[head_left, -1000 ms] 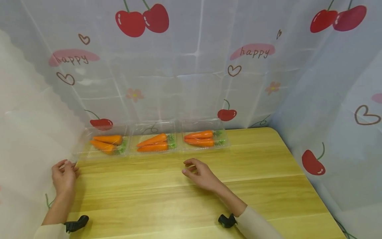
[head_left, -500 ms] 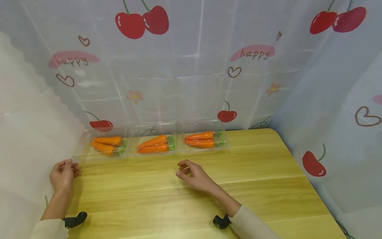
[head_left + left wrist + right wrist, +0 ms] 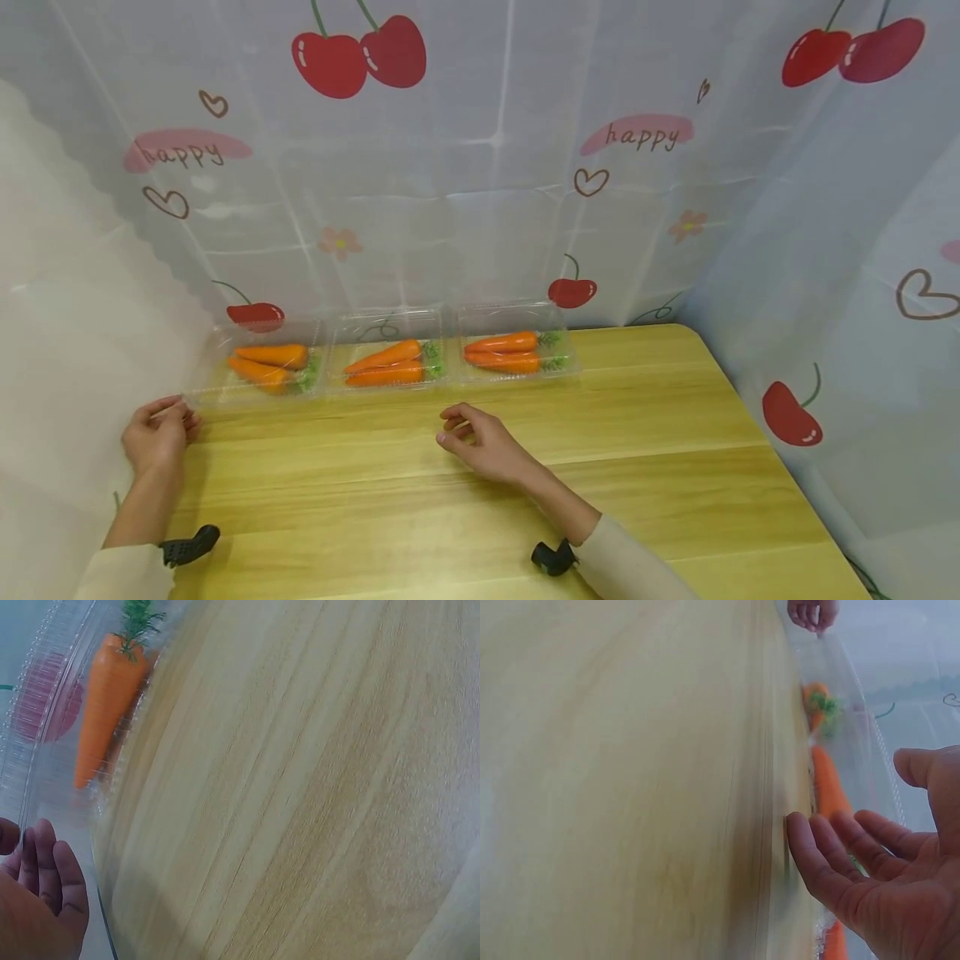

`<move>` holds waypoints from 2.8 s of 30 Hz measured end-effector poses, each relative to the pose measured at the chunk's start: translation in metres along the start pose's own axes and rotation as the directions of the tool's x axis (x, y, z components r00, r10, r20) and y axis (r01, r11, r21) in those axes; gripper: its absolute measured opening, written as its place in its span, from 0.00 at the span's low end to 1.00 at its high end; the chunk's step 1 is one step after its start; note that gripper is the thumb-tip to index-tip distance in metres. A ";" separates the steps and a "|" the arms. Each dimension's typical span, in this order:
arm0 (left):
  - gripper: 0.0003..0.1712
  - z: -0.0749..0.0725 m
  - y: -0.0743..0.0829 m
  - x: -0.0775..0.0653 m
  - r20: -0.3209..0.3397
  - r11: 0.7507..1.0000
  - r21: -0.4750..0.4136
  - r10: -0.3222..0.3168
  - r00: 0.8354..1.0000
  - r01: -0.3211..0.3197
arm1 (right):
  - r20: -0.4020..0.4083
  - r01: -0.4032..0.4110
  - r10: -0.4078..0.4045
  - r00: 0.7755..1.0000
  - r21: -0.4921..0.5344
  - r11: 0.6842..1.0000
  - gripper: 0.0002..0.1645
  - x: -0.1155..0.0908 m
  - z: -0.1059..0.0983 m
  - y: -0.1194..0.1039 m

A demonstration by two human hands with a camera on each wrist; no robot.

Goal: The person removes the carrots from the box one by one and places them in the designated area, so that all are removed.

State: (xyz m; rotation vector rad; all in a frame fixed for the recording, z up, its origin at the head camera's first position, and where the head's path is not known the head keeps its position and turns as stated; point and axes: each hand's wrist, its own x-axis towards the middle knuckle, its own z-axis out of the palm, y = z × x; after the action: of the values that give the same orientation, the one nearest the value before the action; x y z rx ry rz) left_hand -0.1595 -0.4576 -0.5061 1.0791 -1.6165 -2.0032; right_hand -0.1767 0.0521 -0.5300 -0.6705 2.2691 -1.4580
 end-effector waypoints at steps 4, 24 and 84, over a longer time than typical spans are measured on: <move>0.08 -0.005 -0.001 -0.001 -0.015 1.000 0.021 0.009 1.000 -0.008 | 0.016 -0.007 0.007 1.000 0.016 1.000 0.32 0.002 0.004 -0.001; 0.14 -0.034 -0.005 -0.033 -0.066 0.993 0.118 0.013 0.998 -0.005 | 0.052 0.010 -0.019 0.998 0.166 0.986 0.28 0.034 0.042 -0.021; 0.26 -0.100 -0.060 -0.147 0.026 0.999 -0.022 -0.035 0.999 0.036 | 0.124 -0.114 0.053 0.991 0.559 0.822 0.25 0.062 0.136 -0.066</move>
State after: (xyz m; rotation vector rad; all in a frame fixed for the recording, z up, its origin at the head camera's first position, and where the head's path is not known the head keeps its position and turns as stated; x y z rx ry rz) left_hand 0.0211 -0.4082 -0.5182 1.0852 -1.5947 -2.0610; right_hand -0.1422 -0.1069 -0.5274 -0.4345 1.6256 -1.8766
